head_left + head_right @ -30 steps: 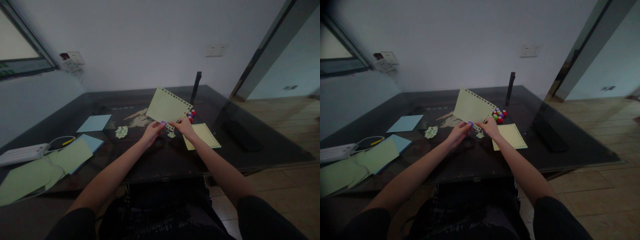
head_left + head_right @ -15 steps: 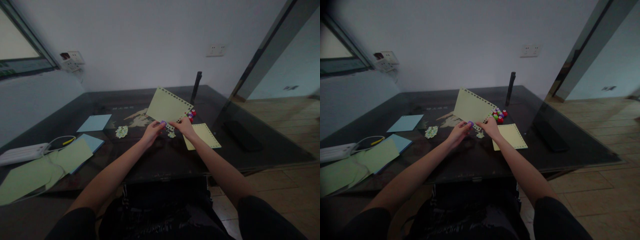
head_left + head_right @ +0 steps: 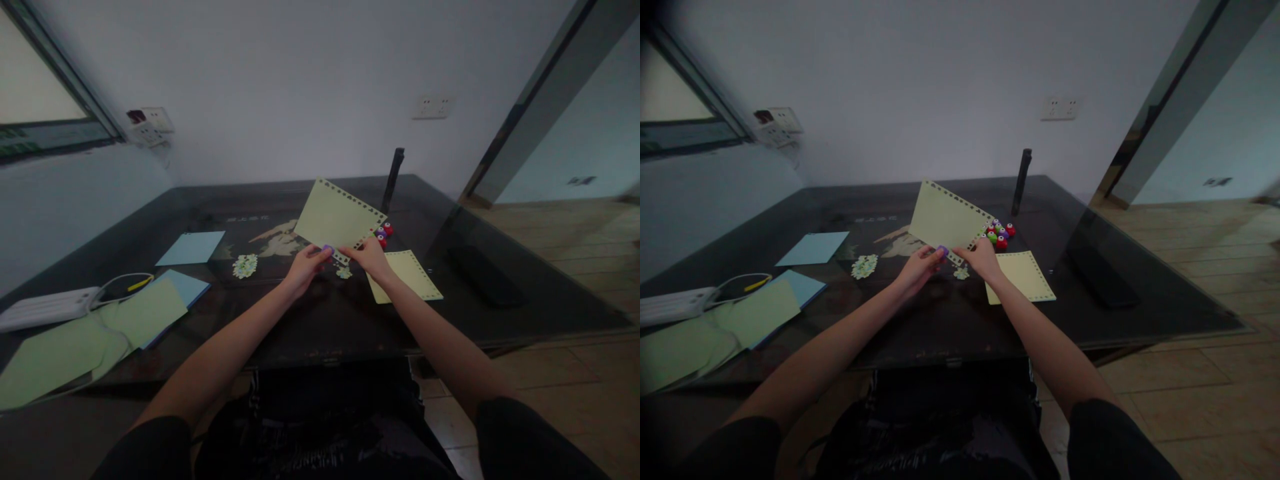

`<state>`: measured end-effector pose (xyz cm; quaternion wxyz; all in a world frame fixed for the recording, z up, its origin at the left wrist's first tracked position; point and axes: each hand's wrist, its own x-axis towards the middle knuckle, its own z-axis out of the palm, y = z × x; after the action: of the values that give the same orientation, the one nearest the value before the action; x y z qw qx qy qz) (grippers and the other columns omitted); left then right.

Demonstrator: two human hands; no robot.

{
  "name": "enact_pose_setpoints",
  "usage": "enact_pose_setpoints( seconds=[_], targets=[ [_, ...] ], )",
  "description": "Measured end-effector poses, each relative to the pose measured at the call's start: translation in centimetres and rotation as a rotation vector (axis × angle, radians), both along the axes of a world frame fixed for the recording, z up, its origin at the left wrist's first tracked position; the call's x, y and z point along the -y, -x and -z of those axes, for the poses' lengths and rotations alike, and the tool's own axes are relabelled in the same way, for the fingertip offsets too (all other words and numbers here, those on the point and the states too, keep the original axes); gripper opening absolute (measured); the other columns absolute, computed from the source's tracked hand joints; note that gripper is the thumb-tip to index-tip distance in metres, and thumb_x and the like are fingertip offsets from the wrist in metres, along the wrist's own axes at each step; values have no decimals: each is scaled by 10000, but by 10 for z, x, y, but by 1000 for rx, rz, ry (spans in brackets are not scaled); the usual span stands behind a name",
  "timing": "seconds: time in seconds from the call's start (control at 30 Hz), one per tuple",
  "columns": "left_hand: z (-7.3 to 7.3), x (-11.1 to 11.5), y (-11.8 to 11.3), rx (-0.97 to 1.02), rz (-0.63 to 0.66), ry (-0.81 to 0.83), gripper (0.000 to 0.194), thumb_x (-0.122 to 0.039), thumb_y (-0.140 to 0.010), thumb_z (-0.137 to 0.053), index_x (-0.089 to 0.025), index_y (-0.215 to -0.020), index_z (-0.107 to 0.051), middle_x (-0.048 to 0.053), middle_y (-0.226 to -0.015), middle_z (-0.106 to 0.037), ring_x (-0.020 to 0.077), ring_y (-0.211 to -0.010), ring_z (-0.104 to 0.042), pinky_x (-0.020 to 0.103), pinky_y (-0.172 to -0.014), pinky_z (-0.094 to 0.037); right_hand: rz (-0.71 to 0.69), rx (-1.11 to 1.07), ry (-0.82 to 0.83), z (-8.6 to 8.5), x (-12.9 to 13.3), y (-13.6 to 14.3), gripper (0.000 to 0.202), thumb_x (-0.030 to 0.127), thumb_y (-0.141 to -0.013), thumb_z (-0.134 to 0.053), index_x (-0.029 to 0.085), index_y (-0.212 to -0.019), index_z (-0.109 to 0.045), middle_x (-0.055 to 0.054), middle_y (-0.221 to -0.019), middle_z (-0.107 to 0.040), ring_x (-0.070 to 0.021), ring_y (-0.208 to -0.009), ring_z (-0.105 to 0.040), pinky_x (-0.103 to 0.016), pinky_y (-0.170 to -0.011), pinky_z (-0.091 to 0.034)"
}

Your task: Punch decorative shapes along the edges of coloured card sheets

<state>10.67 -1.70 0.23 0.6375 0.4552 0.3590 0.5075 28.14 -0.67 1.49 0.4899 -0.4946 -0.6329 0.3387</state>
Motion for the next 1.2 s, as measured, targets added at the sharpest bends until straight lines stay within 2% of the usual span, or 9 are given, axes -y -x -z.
enact_pose_setpoints(
  seconds=[0.13, 0.37, 0.67, 0.93, 1.2],
  targets=[
    [-1, 1, -1, -7, -9, -20, 351, -338, -602, -798, -166, -871, -652, 10, -764, -657, 105, -682, -579, 211, -568, -351, -4, 18, 1, -1, 1, 0, 253, 347, -656, -709, 129, -782, -690, -90, -728, -718, -208, -618, -642, -346, -591, -531],
    [-4, 2, -1, -5, -13, -21, 349, -318, -604, -797, -163, -881, -650, 16, -780, -665, 110, -678, -573, 221, -568, -334, -2, 37, 5, -2, 2, 0, 221, 335, -672, -700, 133, -763, -692, -98, -738, -717, -222, -636, -648, -366, -606, -535],
    [-6, 2, -1, -12, -7, -20, 357, -329, -591, -802, -159, -862, -643, 14, -763, -665, 111, -668, -567, 224, -569, -325, -17, -3, -7, -2, 2, 0, 255, 295, -670, -704, 127, -861, -696, -113, -874, -729, -237, -765, -673, -384, -704, -545],
    [-3, 0, -1, -18, -21, -75, 360, -322, -615, -787, -163, -910, -654, 16, -779, -679, 117, -681, -576, 230, -613, -363, 2, 29, -23, -4, 3, 0, 229, 304, -664, -708, 139, -822, -700, -101, -838, -732, -250, -759, -676, -393, -724, -536],
    [0, -3, -1, -72, -38, -152, 248, -347, -658, -752, -145, -793, -703, 27, -756, -678, 121, -684, -576, 264, -715, -424, 9, 18, 13, -7, 6, 1, 222, 304, -665, -704, 133, -806, -689, -114, -822, -727, -260, -742, -676, -409, -700, -539]
  ],
)
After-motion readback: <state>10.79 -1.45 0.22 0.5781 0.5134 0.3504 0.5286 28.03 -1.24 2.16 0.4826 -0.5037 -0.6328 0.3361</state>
